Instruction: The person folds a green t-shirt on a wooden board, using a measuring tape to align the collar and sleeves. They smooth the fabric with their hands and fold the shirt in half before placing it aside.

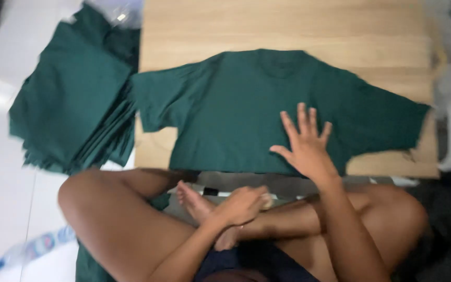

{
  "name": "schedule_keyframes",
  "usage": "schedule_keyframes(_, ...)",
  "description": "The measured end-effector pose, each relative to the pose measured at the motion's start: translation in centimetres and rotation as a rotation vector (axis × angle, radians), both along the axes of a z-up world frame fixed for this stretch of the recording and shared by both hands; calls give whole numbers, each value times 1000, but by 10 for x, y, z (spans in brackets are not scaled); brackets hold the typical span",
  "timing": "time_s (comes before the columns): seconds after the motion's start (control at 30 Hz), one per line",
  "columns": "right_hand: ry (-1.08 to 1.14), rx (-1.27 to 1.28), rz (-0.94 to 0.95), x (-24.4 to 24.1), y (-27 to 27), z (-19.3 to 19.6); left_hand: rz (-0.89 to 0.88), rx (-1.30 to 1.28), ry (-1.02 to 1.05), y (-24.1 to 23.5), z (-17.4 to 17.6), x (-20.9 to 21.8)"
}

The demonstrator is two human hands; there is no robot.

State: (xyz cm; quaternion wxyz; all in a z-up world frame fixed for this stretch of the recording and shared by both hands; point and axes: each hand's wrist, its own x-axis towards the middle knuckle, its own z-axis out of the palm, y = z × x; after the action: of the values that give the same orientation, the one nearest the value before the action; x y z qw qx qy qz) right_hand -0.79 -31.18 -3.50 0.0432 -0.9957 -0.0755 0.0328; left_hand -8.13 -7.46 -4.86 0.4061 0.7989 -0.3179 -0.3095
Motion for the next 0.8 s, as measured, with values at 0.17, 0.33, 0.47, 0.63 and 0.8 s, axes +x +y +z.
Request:
schedule_keyframes(0.17,181,48,-70,14,19,12,162,-47,-68,-4,15,9)
schedule_keyframes(0.33,-60,122,-57,38,11,16,282,-267,-315,1,-1,23)
schedule_keyframes(0.47,-60,205,-81,28,6,15,389,-251,-526,18,45,46)
schedule_keyframes(0.63,-109,188,-215,18,19,32,637,-164,-688,34,53,97)
schedule_keyframes(0.8,-11,80,-291,6,44,23,667,68,-650,41,8,99)
